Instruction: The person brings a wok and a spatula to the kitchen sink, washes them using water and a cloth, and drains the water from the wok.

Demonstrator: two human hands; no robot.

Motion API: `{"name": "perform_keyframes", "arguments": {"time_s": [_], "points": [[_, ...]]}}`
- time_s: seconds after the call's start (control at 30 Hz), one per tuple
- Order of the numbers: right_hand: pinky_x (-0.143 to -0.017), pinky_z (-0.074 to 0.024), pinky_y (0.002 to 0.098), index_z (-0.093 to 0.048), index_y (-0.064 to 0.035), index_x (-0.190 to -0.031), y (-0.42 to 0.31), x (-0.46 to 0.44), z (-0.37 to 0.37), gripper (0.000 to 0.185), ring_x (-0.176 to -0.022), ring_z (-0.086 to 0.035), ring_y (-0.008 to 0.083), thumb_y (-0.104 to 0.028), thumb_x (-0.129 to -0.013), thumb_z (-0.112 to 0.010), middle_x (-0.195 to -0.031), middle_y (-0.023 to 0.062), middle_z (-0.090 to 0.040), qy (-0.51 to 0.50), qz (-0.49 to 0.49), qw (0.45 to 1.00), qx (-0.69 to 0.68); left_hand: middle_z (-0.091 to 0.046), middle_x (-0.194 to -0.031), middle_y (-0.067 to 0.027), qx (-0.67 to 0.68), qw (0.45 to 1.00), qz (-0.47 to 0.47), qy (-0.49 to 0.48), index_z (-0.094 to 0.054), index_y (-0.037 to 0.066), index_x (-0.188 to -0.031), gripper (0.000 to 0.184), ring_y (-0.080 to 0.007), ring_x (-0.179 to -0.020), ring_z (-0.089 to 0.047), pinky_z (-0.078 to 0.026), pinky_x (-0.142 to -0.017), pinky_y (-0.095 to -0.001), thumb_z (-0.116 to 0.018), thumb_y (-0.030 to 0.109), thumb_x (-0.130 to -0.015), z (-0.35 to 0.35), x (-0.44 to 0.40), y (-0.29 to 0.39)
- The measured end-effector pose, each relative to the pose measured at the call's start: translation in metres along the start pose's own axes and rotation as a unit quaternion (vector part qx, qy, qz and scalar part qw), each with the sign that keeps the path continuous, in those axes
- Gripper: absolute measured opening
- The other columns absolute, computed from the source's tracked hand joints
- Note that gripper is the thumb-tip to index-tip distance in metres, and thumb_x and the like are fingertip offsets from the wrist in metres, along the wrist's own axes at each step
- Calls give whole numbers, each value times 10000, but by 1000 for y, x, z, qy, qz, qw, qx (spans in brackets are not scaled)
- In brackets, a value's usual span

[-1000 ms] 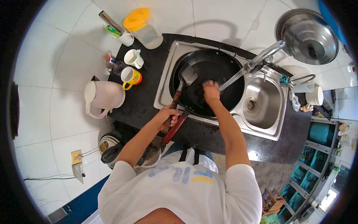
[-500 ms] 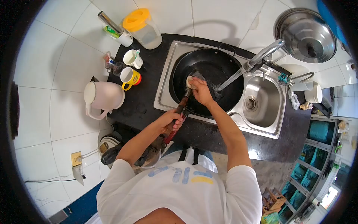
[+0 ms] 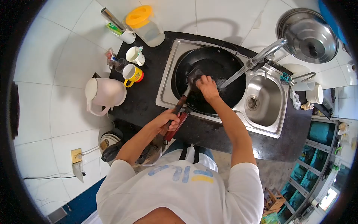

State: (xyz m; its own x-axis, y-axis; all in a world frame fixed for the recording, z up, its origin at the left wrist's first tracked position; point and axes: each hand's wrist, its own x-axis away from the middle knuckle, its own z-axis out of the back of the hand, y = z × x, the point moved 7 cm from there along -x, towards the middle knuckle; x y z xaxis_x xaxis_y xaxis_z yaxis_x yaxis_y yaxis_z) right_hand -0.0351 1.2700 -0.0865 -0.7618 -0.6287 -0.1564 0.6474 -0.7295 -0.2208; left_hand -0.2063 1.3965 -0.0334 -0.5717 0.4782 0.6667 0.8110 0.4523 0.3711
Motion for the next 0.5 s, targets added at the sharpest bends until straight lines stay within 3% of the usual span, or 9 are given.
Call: {"name": "perform_keyframes", "arguments": {"time_s": [0.1,0.2,0.3,0.4,0.43,0.5], "points": [[-825,-478,408,-585,-106,-1003,22,-4,7,341,-1036,-490,328,26,-690,-611,-1097,105,-490,15,-129,991,-27,-445,-545,-22,8,1000,2,9,-470,93,-886,137,-126,-413,-449,-332,-381,-253,-550,7,-816,5,12,5],[-829,-487,442,-573,-103,-1066,41,0,-15,354,-1091,-486,318,-82,-726,-667,-1199,95,-478,-45,-225,973,-27,-455,-542,-36,-6,1000,-9,25,-455,69,-889,147,-131,-393,-444,-345,-363,-257,-559,16,-798,12,18,8],[-905,-458,485,-517,-166,-1233,28,12,-14,557,-1209,-425,316,-191,-718,-728,-1325,98,-413,-101,-201,974,8,-462,-552,-42,-66,994,-36,75,-462,55,-927,118,-143,-386,-444,-352,-364,-279,-538,45,-837,19,23,20],[-954,-421,520,-447,-206,-1344,11,17,-25,690,-1308,-333,310,-246,-719,-736,-1436,80,-320,-148,-107,982,46,-498,-578,-63,-196,963,-126,135,-460,55,-953,172,-153,-407,-481,-393,-379,-288,-582,55,-832,27,17,35],[-982,-403,514,-429,-231,-1372,5,19,-26,698,-1341,-281,320,-262,-736,-715,-1450,88,-296,-222,-62,972,48,-510,-591,-69,-247,948,-125,159,-458,57,-958,193,-151,-424,-499,-401,-389,-290,-601,59,-829,28,18,38],[-976,-412,515,-431,-238,-1369,23,20,-23,692,-1326,-302,329,-253,-737,-711,-1443,103,-303,-187,-112,975,51,-535,-618,-81,-344,907,-126,208,-454,61,-967,235,-148,-458,-534,-419,-409,-292,-640,66,-823,28,23,50]]}}
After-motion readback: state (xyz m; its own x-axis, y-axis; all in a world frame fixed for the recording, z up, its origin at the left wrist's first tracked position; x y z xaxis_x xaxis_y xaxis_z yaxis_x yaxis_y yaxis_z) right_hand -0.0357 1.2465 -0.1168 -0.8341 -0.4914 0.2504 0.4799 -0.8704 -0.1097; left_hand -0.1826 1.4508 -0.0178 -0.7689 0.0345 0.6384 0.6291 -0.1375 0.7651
